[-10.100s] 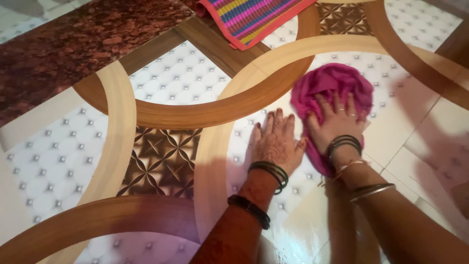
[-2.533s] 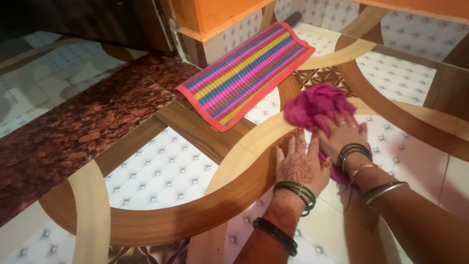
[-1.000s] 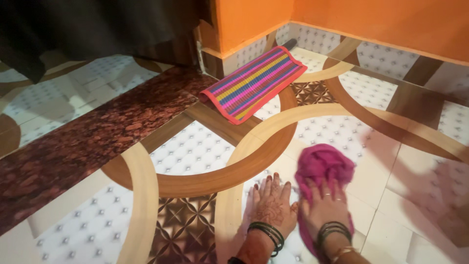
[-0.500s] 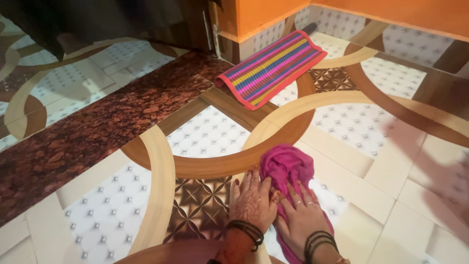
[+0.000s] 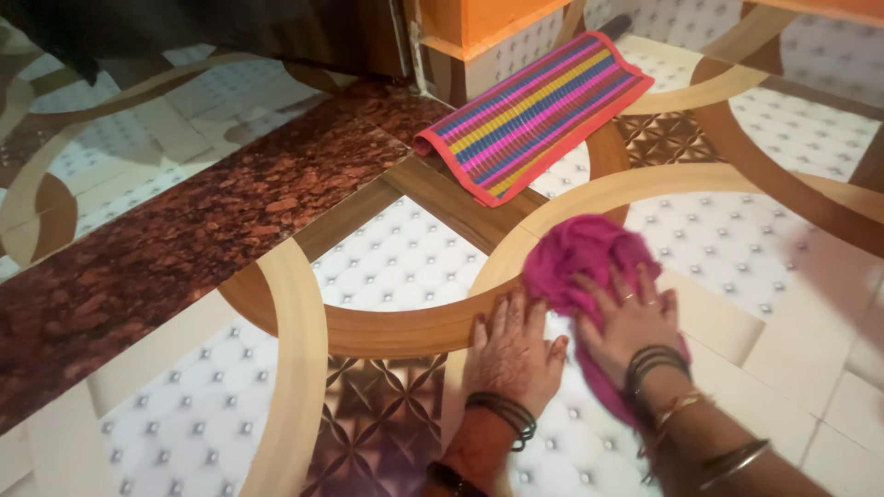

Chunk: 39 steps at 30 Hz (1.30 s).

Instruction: The person wipes a patterned tiled floor using a pink cloth. They move the cloth back and forth across the surface, cleaning the area around a bed with a patterned bedspread.

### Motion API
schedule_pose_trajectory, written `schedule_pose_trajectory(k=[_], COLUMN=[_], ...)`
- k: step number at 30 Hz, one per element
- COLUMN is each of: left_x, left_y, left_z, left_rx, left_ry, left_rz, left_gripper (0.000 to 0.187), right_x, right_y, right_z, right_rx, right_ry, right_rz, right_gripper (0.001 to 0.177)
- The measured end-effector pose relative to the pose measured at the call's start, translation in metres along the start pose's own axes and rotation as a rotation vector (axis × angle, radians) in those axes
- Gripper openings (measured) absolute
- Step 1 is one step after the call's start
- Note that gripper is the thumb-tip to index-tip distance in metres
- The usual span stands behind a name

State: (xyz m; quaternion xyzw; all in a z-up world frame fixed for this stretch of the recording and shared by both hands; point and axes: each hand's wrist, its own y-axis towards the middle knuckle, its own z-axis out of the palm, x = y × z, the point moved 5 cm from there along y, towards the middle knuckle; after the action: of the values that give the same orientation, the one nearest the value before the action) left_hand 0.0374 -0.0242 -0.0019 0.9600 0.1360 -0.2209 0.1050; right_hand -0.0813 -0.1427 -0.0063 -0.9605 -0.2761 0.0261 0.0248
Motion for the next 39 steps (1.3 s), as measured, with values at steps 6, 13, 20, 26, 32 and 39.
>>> schedule_pose_trajectory(k=[6, 13, 20, 26, 32, 39], left_x=[-0.018, -0.021, 0.001, 0.024, 0.040, 0.044], left_y=[0.047, 0.089, 0.076, 0.052, 0.022, -0.023], left_z=[0.023, 0.032, 0.024, 0.010, -0.013, -0.045], left_rx=[0.037, -0.087, -0.143, -0.253, -0.327, -0.310], left_ry=[-0.066, -0.006, 0.026, 0.059, 0.094, 0.069], left_rz=[0.046, 0.097, 0.014, -0.089, -0.185, -0.316], left_gripper=[0.065, 0.066, 0.067, 0.069, 0.070, 0.073], right_x=[-0.066, -0.122, -0.089, -0.014, 0.092, 0.146], right_y=[0.062, 0.144, 0.194, 0.194, 0.162, 0.129], right_z=[0.016, 0.035, 0.039, 0.021, 0.012, 0.017], right_rx=[-0.170, -0.227, -0.251, -0.247, -0.212, -0.126], right_ry=[0.041, -0.004, -0.046, -0.088, -0.107, -0.017], right_rz=[0.086, 0.087, -0.148, -0.360, -0.543, -0.623], right_gripper=[0.069, 0.074, 0.080, 0.083, 0.082, 0.076])
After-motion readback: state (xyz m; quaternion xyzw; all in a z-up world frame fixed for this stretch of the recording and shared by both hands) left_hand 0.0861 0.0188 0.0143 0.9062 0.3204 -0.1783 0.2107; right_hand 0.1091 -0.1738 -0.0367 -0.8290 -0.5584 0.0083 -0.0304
